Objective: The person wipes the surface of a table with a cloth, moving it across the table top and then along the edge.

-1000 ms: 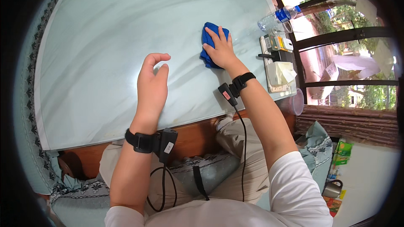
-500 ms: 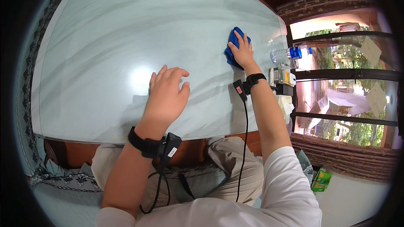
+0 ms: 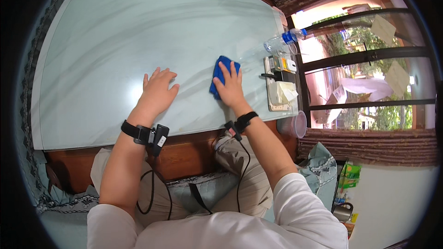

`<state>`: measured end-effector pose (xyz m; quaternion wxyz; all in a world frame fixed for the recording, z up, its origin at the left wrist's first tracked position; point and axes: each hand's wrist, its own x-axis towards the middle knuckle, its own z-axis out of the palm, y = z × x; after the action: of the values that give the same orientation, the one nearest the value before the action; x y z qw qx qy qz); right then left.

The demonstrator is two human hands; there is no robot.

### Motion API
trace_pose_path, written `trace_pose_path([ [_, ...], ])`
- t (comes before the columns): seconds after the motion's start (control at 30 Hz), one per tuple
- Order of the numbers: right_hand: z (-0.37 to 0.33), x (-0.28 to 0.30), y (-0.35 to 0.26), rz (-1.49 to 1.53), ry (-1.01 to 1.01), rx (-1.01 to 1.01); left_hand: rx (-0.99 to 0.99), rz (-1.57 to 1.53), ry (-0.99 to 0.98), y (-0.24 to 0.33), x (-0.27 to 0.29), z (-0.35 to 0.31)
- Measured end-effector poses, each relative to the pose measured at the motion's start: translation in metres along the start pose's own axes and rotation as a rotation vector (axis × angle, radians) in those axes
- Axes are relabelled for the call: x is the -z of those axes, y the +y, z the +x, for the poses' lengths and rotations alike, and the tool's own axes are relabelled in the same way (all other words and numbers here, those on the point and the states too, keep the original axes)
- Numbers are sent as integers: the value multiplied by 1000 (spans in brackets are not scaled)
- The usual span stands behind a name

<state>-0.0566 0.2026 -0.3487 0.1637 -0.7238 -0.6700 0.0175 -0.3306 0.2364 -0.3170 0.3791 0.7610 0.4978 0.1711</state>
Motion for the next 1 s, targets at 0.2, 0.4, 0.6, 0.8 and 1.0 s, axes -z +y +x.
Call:
trace_pose_path([
  [0.2,-97,20,-41,4,0,-28,-145,73,53,-17,1,-11],
  [0.4,-140,14,-64,-43,55,34,-318,284,241,-56,-10,-48],
  [0.6,-124,11,-71,-22,8,-38,-141,411,372,-69,-1,-56],
  [0.8,-97,6,-68,-10,-32,-39,114,568,498,-58,-9,-49],
  [1.0,-37,-9,-63,-1,-146,-86,253,583,534,-57,-6,-48],
])
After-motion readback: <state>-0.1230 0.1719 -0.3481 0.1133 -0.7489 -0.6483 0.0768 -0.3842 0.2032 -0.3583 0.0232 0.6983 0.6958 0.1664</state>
